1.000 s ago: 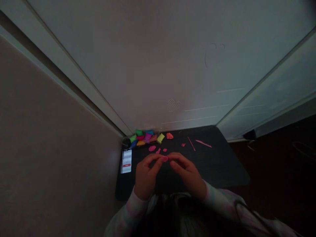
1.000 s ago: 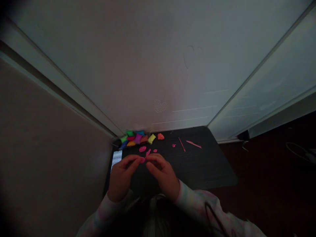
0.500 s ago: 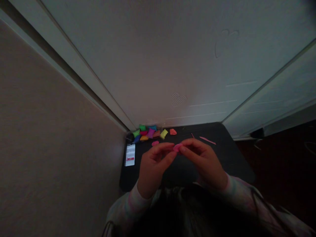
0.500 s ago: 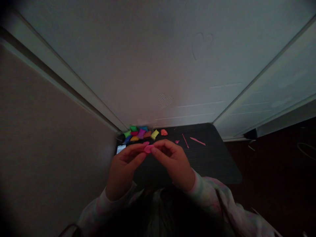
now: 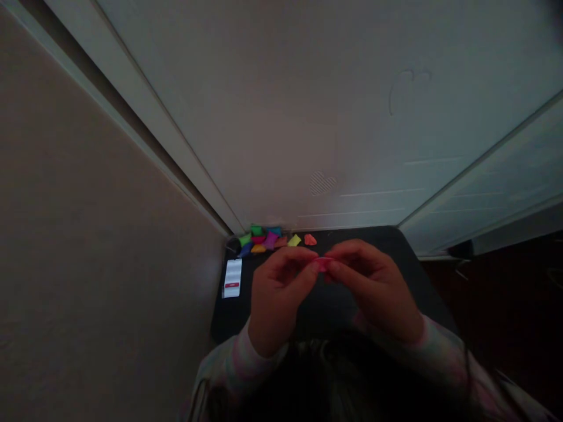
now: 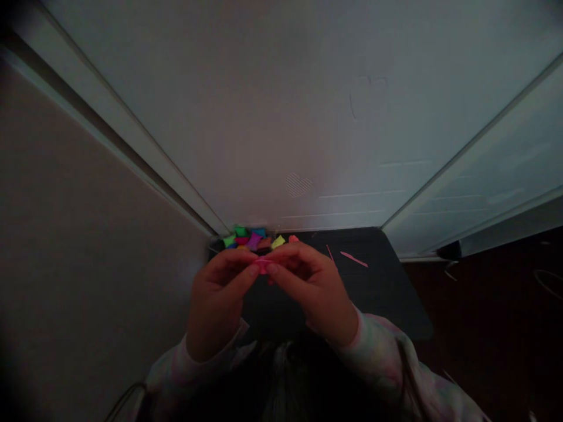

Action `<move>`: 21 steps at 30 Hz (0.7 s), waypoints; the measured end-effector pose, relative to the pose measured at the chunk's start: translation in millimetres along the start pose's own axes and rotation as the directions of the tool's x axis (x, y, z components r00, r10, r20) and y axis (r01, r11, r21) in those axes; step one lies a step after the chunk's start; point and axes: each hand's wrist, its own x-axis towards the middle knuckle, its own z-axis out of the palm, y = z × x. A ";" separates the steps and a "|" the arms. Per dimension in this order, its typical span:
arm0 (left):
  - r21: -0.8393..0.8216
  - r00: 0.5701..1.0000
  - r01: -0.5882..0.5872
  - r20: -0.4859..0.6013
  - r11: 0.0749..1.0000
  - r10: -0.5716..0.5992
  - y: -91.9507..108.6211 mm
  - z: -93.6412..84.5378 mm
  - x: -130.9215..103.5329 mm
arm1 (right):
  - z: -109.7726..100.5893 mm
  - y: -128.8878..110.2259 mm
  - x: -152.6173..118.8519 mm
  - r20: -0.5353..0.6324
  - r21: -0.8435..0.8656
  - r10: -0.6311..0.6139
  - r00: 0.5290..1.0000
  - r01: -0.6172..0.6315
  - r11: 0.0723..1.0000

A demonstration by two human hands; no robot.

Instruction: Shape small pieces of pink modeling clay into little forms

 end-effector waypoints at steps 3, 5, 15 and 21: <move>-0.049 0.999 0.028 0.036 0.998 -0.026 -0.9 -1.6 -0.1 | -2.1 3.0 0.3 0.028 0.076 0.068 0.997 -0.070 0.995; -0.057 0.998 0.045 0.039 0.997 -0.043 -0.7 -2.1 -0.6 | -3.9 4.7 0.7 0.062 0.093 0.080 0.995 -0.085 0.992; -0.191 0.980 0.198 0.020 0.961 -0.198 -3.7 -2.4 4.4 | -17.0 4.9 -1.4 0.232 -0.403 -0.244 0.942 0.321 0.857; -0.221 0.987 0.162 0.043 0.962 -0.156 -5.8 -2.0 2.2 | -19.3 2.1 0.5 0.270 -0.488 -0.350 0.897 0.441 0.753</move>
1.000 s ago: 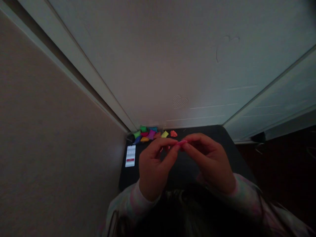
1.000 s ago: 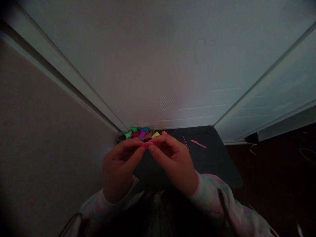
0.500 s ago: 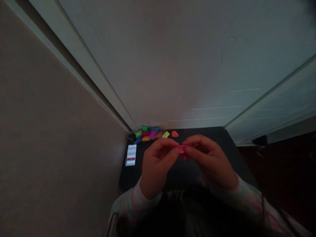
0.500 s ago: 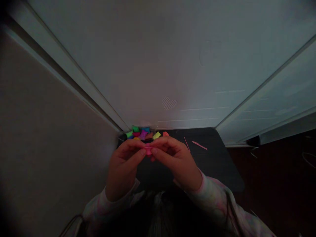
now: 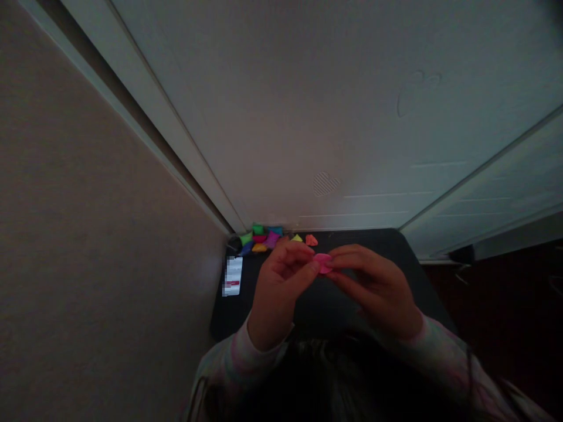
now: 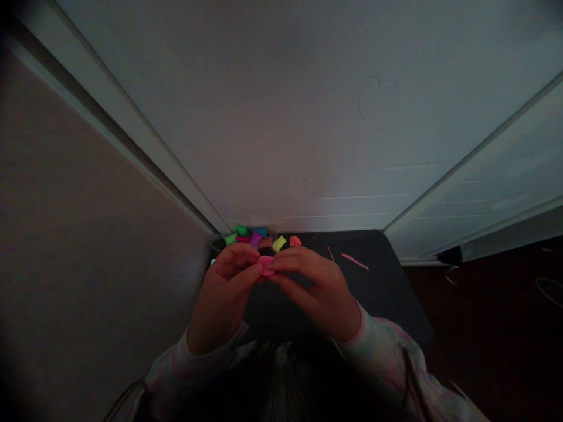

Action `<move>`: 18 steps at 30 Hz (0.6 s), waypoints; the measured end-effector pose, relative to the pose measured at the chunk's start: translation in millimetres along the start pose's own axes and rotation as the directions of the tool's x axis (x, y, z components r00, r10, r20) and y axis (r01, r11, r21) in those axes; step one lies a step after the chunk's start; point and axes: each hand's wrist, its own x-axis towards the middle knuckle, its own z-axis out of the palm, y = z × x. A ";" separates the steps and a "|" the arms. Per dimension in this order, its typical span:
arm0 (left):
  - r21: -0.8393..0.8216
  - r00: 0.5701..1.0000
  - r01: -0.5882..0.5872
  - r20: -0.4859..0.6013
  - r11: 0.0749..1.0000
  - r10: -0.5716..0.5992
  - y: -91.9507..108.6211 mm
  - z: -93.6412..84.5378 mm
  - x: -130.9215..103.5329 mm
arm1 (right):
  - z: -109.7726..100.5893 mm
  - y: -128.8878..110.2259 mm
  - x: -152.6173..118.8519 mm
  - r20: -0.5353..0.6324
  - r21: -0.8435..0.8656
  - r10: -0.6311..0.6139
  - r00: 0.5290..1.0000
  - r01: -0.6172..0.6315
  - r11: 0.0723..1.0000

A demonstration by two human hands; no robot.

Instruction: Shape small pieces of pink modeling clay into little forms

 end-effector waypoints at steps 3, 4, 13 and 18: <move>0.134 0.992 -0.119 0.059 0.984 0.112 2.8 -1.1 -3.9 | -0.4 -1.9 -0.9 -0.025 0.008 0.042 0.999 -0.042 0.999; 0.205 0.986 -0.160 0.082 0.966 0.146 4.3 -1.3 -5.4 | -0.3 -2.5 -1.5 -0.036 0.016 0.059 0.998 -0.058 0.998; 0.525 0.906 -0.420 0.187 0.741 0.381 6.2 -4.1 -9.9 | 1.4 -4.9 -1.8 -0.063 0.046 0.085 0.994 -0.082 0.996; 0.533 0.891 -0.452 0.226 0.715 0.395 6.5 -7.0 -10.4 | 1.8 -7.0 -2.6 -0.073 0.039 0.073 0.995 -0.070 0.997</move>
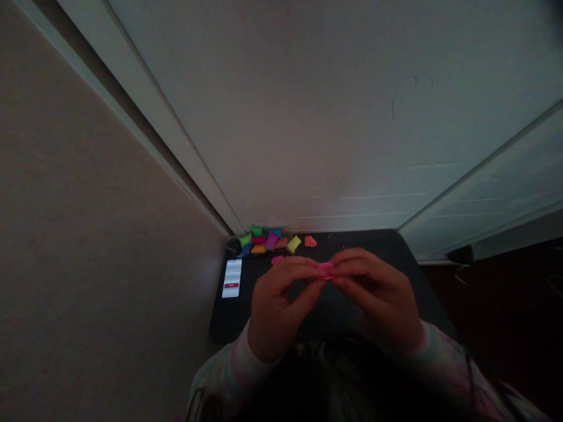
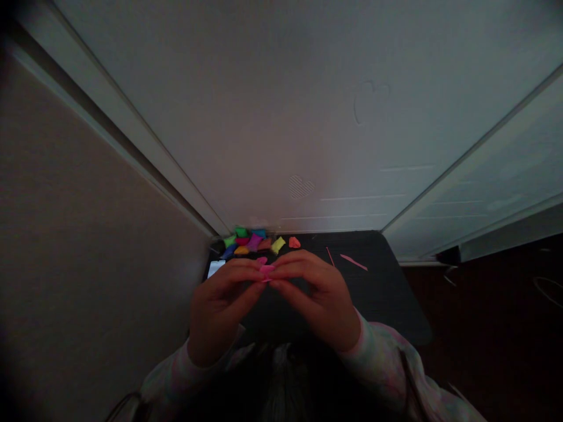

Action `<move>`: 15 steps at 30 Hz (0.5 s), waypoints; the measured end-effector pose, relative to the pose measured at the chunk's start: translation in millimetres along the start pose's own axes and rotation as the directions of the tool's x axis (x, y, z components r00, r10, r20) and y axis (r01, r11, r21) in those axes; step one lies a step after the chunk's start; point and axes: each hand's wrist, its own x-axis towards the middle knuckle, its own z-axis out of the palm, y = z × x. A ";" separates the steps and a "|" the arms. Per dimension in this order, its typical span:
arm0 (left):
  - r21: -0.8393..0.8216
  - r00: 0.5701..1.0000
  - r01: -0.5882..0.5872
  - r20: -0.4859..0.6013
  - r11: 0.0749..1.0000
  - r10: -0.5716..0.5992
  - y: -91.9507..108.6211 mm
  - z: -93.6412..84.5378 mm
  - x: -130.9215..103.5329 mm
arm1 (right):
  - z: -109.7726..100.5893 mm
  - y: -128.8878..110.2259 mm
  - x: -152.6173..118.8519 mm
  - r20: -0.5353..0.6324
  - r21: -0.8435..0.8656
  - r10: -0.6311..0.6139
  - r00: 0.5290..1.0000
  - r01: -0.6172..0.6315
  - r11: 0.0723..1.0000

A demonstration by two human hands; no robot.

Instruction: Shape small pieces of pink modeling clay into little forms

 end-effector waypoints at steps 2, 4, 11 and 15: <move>0.003 1.000 0.007 0.007 1.000 -0.007 1.0 -1.0 0.4 | 0.1 -0.4 -0.3 -0.002 -0.005 0.005 1.000 -0.005 1.000; -0.003 1.000 0.023 0.009 1.000 -0.023 2.1 -1.5 1.2 | 0.4 -0.5 -0.4 0.004 -0.014 0.007 1.000 -0.007 1.000; -0.122 0.991 0.130 -0.027 0.984 -0.134 2.8 0.8 0.5 | 3.6 3.7 -4.5 0.001 0.026 0.022 1.000 -0.022 0.999; -0.060 0.980 0.185 -0.062 0.981 -0.188 2.3 2.2 -3.0 | 4.9 5.4 -8.5 -0.024 0.039 0.072 0.997 -0.071 0.997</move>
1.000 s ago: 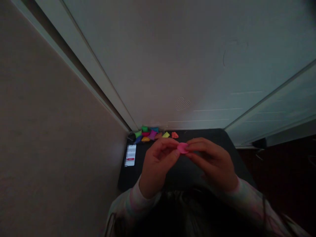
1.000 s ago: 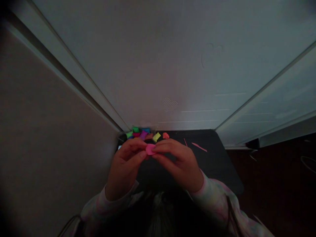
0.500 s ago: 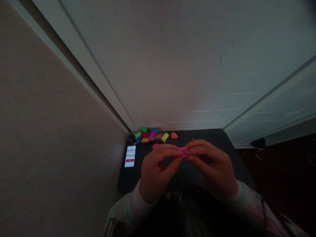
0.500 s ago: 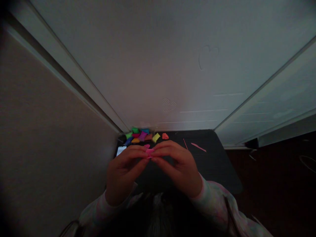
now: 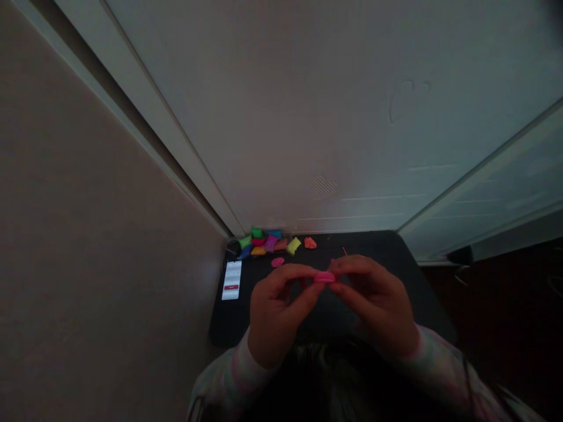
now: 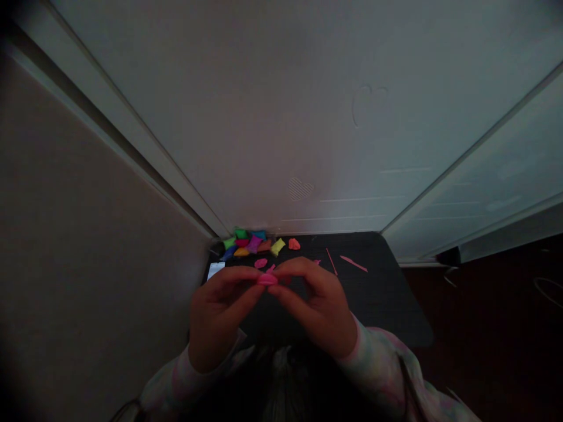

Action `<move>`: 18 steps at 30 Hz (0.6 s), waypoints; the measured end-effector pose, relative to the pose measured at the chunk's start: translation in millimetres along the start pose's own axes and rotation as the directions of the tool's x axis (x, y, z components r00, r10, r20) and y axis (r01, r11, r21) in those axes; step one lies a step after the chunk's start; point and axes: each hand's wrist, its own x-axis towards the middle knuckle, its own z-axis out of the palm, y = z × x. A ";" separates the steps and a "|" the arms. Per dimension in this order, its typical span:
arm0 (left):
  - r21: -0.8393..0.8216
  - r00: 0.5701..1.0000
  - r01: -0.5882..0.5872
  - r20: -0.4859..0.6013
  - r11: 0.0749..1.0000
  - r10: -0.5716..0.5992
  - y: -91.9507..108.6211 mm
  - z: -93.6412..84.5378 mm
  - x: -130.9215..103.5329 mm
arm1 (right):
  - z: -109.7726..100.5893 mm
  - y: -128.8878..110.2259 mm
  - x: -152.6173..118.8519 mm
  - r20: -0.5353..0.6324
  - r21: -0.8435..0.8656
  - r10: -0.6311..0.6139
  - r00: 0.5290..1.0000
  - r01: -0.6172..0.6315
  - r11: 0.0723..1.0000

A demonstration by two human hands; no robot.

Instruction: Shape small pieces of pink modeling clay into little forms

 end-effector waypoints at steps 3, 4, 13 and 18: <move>0.044 1.000 -0.011 -0.027 0.999 0.012 0.1 0.7 -1.6 | 0.0 -0.4 -0.6 -0.003 -0.045 -0.022 1.000 0.022 0.999; 0.053 0.999 -0.021 -0.032 0.998 0.023 0.2 0.9 -1.8 | -0.1 -0.8 -0.5 0.000 -0.066 -0.032 0.999 0.032 0.997; 0.065 0.994 -0.078 -0.068 0.995 0.083 0.4 3.2 -1.6 | 0.9 -2.7 -1.5 -0.023 -0.133 -0.058 0.998 0.054 0.990; 0.062 0.991 -0.113 -0.062 0.992 0.117 -0.2 3.6 -2.5 | 2.7 -2.6 -2.7 -0.033 -0.091 -0.060 0.998 0.056 0.994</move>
